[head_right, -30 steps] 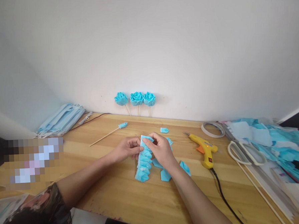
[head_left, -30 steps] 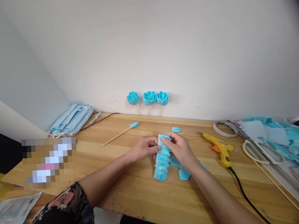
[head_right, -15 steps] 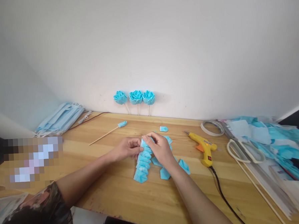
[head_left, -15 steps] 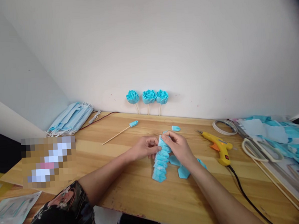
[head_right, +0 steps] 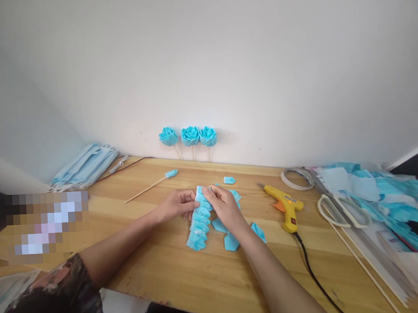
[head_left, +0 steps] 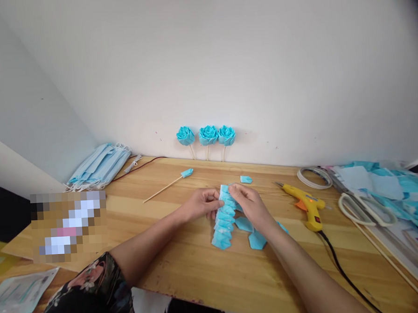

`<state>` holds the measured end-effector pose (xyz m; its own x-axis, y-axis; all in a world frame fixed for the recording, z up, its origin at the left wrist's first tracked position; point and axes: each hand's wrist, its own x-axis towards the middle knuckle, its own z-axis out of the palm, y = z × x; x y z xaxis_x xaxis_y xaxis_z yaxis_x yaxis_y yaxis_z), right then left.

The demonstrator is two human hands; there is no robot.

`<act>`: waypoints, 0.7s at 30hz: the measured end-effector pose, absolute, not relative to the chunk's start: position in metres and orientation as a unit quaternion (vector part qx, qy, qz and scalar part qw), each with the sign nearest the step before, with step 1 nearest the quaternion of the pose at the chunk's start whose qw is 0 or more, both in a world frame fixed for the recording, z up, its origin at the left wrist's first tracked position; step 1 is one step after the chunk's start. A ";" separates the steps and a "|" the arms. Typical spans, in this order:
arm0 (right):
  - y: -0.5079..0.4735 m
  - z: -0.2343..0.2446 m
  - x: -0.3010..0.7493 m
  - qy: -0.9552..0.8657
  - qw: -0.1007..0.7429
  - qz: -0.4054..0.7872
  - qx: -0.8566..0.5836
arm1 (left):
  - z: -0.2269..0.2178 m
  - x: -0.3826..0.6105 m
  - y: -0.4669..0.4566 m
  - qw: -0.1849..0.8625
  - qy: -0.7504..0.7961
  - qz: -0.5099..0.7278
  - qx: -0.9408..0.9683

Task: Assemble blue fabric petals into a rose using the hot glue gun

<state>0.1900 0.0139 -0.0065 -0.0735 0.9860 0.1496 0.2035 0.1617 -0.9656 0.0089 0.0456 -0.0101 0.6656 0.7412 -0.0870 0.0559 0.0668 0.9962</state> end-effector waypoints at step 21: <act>0.015 -0.006 0.190 -0.613 0.478 0.353 -0.520 | -0.011 0.010 0.045 0.659 0.322 0.277 0.621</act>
<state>0.1896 0.0151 -0.0058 -0.0021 0.9758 0.2187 0.3004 0.2092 -0.9306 0.0101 0.0455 -0.0111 0.6402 0.7640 -0.0800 0.0349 0.0752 0.9966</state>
